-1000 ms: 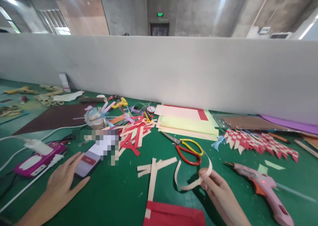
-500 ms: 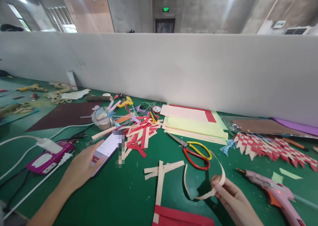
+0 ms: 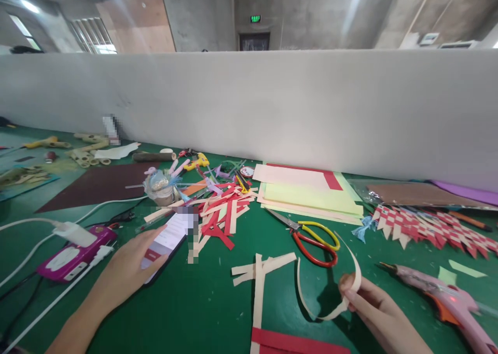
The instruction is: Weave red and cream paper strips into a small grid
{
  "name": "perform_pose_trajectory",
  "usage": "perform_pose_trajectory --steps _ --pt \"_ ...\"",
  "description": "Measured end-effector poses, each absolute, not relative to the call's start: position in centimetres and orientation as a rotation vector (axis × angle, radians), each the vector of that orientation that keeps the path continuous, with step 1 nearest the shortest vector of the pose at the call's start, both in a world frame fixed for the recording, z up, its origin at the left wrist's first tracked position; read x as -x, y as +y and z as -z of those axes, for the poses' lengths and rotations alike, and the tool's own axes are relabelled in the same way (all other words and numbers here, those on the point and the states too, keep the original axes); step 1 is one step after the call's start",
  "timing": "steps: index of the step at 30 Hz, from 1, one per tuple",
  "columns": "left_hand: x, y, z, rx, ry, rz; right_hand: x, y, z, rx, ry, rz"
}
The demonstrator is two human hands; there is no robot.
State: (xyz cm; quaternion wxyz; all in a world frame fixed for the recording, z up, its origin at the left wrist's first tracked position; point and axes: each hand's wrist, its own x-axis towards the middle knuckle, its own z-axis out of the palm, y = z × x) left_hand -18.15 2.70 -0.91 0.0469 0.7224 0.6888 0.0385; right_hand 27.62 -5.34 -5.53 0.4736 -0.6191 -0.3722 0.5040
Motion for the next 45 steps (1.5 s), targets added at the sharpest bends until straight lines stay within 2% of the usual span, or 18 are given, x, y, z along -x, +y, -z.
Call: perform_pose_trajectory --steps 17,21,24,29,32,36,39,42,45 --pt "19.2 1.7 2.3 -2.430 1.876 -0.237 -27.6 -5.2 5.3 1.514 -0.920 -1.211" --pt "18.5 2.0 1.6 -2.427 1.912 -0.470 -27.4 -5.2 4.9 1.491 -0.952 -1.198" --pt "18.0 2.1 0.4 -2.520 1.769 -0.652 -27.4 -5.4 4.6 1.501 -0.920 -1.233" --pt "16.0 1.7 -1.3 -2.465 1.598 -0.569 -27.4 -5.8 3.8 1.469 -0.874 -1.283" --pt "13.4 0.7 -1.7 -2.530 1.360 -0.413 -27.3 -5.8 3.3 1.440 -0.867 -1.220" --pt "9.0 -0.8 -1.0 -2.798 0.780 -0.276 -27.5 -5.9 2.6 1.443 -0.954 -1.116" --pt "6.4 -1.6 -0.3 -2.931 0.477 -0.270 -27.0 -6.6 1.5 1.469 -1.105 -0.893" --pt "4.8 -2.0 -0.4 -2.952 0.354 -0.284 -25.7 -7.9 -0.3 1.462 -1.209 -0.565" --pt "3.4 -2.4 -1.0 -2.742 0.413 -0.278 -24.2 -9.5 -1.3 1.490 -1.390 -0.400"
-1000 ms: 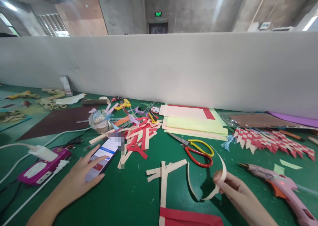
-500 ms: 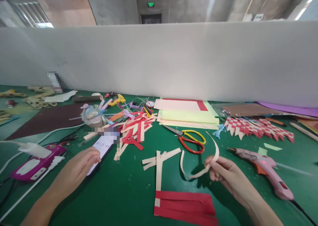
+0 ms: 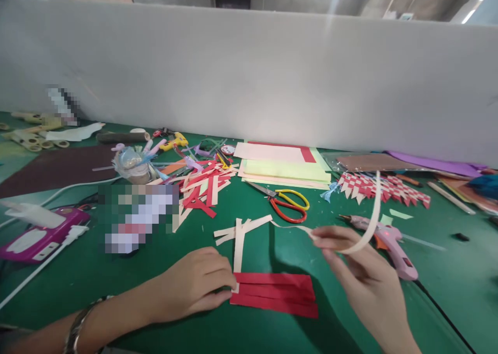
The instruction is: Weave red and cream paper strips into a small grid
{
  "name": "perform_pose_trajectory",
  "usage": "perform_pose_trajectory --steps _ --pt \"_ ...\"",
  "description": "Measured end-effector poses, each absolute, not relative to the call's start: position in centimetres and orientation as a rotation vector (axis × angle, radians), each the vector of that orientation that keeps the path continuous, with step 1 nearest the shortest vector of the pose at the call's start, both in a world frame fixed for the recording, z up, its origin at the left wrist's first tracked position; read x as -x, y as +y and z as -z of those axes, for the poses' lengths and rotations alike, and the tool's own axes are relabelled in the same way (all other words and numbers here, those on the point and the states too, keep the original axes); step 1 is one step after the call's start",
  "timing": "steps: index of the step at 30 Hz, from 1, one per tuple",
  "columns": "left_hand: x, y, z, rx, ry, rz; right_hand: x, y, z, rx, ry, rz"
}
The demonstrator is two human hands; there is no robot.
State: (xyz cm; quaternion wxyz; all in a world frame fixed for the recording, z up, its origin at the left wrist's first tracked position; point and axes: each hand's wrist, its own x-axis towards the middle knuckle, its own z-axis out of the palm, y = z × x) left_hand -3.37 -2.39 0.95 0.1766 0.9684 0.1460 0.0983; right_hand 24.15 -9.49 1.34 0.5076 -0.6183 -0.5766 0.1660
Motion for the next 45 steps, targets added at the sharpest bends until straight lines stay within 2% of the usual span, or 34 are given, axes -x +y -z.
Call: perform_pose_trajectory --steps 4,10,19,26,32,36,41,45 --pt "1.4 -2.7 -1.1 -2.466 0.487 -0.129 -23.2 -11.3 -0.2 1.535 -1.645 -0.553" --pt "-0.2 -2.8 0.4 -2.612 0.495 -0.075 -23.3 -12.8 2.5 1.596 -1.631 -0.749" --pt "-2.1 -2.8 -1.9 -2.271 0.622 -0.204 -21.0 -11.6 1.1 1.455 -1.761 -0.776" --pt "-3.3 -2.2 -2.4 -2.451 0.691 -0.598 -19.7 -9.8 -0.5 1.293 -1.354 -0.882" --pt "-3.2 -1.9 -3.2 -2.404 0.622 -0.635 -18.8 -8.0 -2.4 1.110 -1.158 -0.934" --pt "-2.7 -1.6 -3.7 -2.289 0.596 -0.613 -18.0 -7.4 -2.9 1.092 -1.133 -0.905" --pt "-2.1 -1.6 -3.7 -2.223 0.599 -0.638 -17.5 -7.3 -2.7 1.055 -1.099 -0.686" --pt "-1.9 -1.7 -3.7 -2.194 0.597 -0.675 -17.8 -7.5 -2.3 1.081 -1.278 -0.529"
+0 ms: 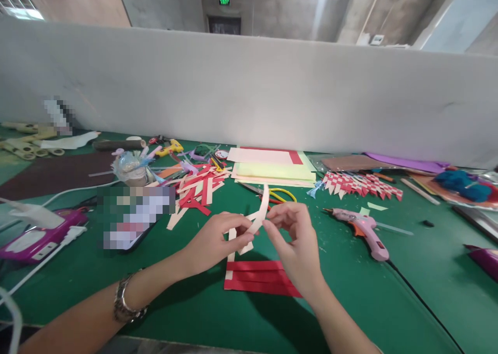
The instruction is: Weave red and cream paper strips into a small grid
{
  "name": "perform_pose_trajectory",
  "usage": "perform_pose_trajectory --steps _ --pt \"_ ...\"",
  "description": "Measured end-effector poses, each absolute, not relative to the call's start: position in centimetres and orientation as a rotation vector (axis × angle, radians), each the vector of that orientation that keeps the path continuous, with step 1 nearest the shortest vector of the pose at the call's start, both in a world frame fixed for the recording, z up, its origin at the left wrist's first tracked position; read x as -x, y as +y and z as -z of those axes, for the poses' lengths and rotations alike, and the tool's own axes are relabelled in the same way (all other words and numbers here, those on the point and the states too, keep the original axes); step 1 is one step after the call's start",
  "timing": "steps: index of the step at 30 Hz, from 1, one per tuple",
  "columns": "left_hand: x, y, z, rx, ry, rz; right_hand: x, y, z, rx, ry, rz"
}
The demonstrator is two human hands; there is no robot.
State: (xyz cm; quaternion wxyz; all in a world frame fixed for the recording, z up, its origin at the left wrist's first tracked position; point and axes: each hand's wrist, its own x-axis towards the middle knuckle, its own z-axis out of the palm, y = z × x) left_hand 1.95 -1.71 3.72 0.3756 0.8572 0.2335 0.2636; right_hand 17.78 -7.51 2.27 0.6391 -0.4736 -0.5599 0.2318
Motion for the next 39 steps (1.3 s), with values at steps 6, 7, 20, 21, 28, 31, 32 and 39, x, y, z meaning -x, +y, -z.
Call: perform_pose_trajectory --steps 6,7,20,21,28,31,32,39 --pt "-1.7 -1.4 -3.8 -2.311 0.590 -0.699 -18.0 -7.5 -2.9 1.272 -1.664 -0.426" --pt "-1.6 -1.3 -3.7 -2.329 0.598 -0.702 -17.9 -7.5 -3.0 1.285 -1.690 -0.418" --pt "-1.0 -1.3 -2.9 -2.745 0.559 -1.207 -17.0 -7.4 -3.2 1.199 -1.823 -0.317" --pt "-0.9 -1.3 -2.9 -2.799 0.539 -1.226 -16.9 -7.4 -3.3 1.192 -1.840 -0.312" --pt "-0.3 -1.0 -3.3 -2.892 0.411 -1.193 -16.8 -7.7 -3.7 1.158 -1.890 -0.397" --pt "-0.3 -1.1 -3.5 -2.918 0.364 -1.156 -16.8 -7.9 -3.7 1.161 -1.859 -0.491" --pt "-0.3 -1.1 -3.5 -2.920 0.358 -1.151 -16.8 -8.0 -3.7 1.168 -1.842 -0.513" --pt "-0.5 -1.5 -3.6 -2.558 0.560 -0.805 -16.9 -8.1 -3.7 1.147 -1.414 -0.922"
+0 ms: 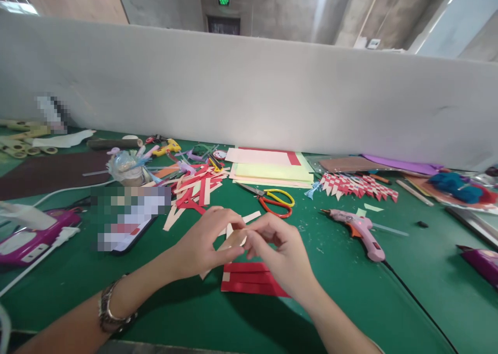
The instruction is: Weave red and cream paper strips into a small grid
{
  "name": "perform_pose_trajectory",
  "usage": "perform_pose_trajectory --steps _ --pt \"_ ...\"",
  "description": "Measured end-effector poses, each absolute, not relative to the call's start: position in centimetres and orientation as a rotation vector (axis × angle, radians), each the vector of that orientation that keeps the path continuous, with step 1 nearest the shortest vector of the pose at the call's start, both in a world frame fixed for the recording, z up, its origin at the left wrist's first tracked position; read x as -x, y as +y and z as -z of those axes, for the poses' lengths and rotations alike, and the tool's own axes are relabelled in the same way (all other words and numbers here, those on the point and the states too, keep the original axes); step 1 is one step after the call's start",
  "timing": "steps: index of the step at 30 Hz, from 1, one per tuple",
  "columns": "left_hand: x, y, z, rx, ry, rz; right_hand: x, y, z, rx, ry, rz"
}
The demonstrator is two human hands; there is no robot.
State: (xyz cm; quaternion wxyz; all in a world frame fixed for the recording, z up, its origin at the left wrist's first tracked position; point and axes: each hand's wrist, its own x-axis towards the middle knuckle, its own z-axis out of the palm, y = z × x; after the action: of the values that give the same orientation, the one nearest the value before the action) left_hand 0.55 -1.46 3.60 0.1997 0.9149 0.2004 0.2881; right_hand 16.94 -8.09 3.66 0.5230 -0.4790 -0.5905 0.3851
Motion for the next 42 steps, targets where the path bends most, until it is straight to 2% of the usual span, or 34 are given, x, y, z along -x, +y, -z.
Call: perform_pose_trajectory --steps 6,12,18,25,31,36,42 --pt "-0.2 -1.2 -3.7 -2.304 0.536 -0.553 -18.2 -8.2 -3.4 1.067 -1.187 -1.123" --pt "0.9 -0.5 -3.9 -2.402 0.462 -0.448 -19.7 -9.1 -2.8 1.065 -1.176 -1.217" --pt "0.5 0.0 -4.0 -2.713 0.357 -0.492 -20.0 -9.3 -2.8 1.089 -1.305 -1.502" --pt "-0.5 0.3 -3.6 -3.161 0.287 -0.604 -19.5 -9.1 -2.2 1.174 -1.291 -1.598" --pt "-1.4 0.2 -3.6 -3.194 0.277 -0.874 -19.4 -9.5 -1.4 1.139 -1.343 -1.686" --pt "-2.5 1.0 -4.0 -3.136 0.262 -1.033 -19.9 -10.0 -0.9 1.240 -1.400 -1.611" --pt "-2.9 0.3 -3.1 -2.998 0.417 -1.104 -22.1 -10.5 -0.5 1.397 -1.627 -1.146"
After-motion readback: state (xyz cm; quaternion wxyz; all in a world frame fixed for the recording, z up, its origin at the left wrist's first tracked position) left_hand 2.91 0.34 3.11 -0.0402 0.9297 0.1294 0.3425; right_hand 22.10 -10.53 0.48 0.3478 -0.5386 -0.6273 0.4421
